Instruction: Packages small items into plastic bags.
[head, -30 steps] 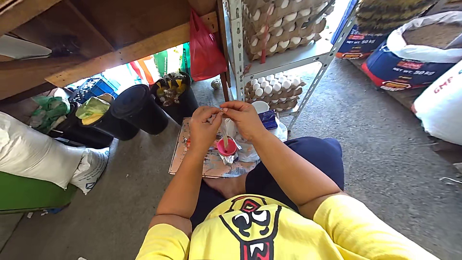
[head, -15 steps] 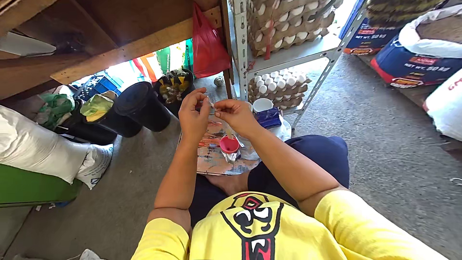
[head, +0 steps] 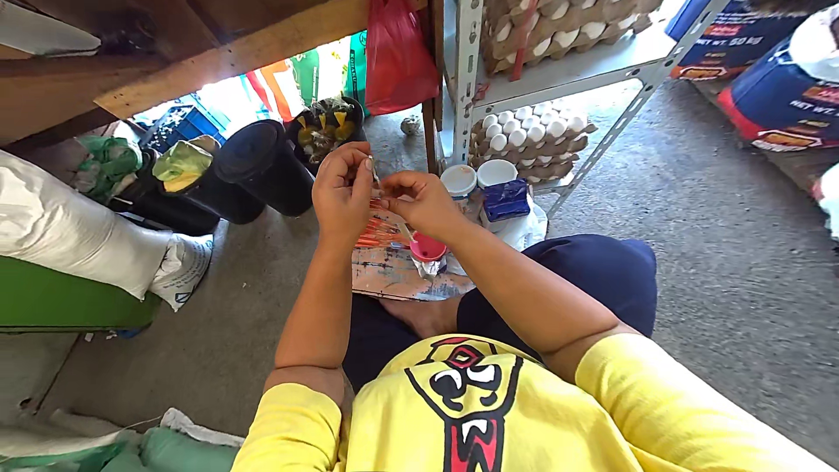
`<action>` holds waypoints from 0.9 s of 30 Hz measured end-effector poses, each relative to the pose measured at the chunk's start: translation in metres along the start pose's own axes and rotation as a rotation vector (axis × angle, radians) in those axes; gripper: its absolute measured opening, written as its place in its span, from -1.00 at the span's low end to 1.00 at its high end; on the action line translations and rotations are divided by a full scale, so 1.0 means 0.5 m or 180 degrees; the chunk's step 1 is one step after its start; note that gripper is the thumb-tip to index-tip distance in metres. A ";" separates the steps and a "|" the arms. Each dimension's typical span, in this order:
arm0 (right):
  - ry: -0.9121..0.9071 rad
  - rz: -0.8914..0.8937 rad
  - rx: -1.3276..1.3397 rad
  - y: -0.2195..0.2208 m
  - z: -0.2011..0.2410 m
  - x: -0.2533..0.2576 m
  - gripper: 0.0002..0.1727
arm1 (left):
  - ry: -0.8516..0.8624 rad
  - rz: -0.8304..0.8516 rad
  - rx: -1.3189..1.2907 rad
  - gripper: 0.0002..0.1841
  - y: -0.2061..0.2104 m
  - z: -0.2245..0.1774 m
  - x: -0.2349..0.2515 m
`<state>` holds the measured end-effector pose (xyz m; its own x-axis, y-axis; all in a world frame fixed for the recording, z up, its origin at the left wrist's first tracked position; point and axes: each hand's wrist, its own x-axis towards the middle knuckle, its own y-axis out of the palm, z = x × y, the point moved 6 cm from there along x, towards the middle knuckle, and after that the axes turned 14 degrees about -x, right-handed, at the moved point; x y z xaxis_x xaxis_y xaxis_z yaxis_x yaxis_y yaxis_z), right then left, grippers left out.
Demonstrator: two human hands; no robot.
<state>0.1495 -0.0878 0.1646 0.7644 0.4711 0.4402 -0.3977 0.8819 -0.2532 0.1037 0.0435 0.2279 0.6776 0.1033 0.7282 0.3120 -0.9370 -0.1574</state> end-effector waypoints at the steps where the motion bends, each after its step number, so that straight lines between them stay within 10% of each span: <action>1: 0.0029 0.0045 0.0108 0.004 0.005 0.003 -0.65 | 0.0008 0.0090 0.0101 -0.87 -0.008 -0.005 0.003; 17: -0.0315 0.0010 -0.0048 0.091 0.024 0.016 -0.86 | -0.0034 -0.0339 0.0455 -0.88 -0.075 -0.012 -0.068; 27: 0.0795 0.0902 -0.0685 0.083 -0.124 -0.069 -0.56 | -0.1697 -0.0188 0.1641 -0.77 -0.226 0.101 -0.178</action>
<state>0.1379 -0.0686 0.0854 0.7500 0.6518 0.1121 -0.5149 0.6818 -0.5196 0.0418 0.1570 0.1475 0.8403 0.4195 0.3433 0.5420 -0.6628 -0.5167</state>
